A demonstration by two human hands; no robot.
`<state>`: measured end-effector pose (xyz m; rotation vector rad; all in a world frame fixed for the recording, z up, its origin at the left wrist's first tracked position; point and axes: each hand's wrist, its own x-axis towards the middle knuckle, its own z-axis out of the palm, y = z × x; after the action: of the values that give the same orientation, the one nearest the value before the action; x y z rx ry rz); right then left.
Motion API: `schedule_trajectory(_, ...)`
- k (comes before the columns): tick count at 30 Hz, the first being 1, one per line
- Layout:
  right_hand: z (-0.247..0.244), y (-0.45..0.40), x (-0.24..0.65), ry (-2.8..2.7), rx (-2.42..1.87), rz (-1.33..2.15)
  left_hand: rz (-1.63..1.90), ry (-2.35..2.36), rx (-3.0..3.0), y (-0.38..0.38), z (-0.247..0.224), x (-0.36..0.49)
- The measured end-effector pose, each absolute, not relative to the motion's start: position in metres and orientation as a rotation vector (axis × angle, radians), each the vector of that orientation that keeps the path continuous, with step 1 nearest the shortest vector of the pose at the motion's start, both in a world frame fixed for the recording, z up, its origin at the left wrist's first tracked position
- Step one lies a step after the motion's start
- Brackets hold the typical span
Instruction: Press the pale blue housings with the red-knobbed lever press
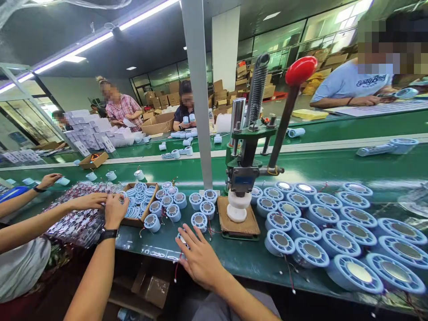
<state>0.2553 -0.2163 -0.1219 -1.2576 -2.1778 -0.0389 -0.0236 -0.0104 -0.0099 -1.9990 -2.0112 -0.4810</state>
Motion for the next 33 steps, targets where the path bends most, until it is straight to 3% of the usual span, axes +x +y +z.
schedule_trajectory(4,-0.127,-0.249,0.292,-2.018,-1.191,0.206,-0.748,-1.614,-2.506,-0.086,-0.022,0.020)
schedule_trajectory(7,-0.132,-0.260,0.319,-1.823,-1.165,0.259,-0.452,-1.153,-3.132,-0.149,-0.054,0.079)
schedule_trajectory(10,-0.135,-0.263,0.334,-1.716,-1.236,0.228,-0.266,-0.915,-3.284,-0.173,-0.083,0.132)
schedule_trajectory(14,-0.135,-0.272,0.344,-1.671,-1.295,0.238,-0.322,-1.040,-3.205,-0.154,-0.100,0.152)
schedule_trajectory(23,-0.148,-0.281,0.364,-1.357,-1.097,0.700,-0.682,-1.295,-3.172,-0.157,-0.118,0.135)
schedule_trajectory(33,-0.141,-0.274,0.346,-1.424,-1.458,0.402,-0.981,-1.581,-2.970,-0.178,-0.113,0.143)
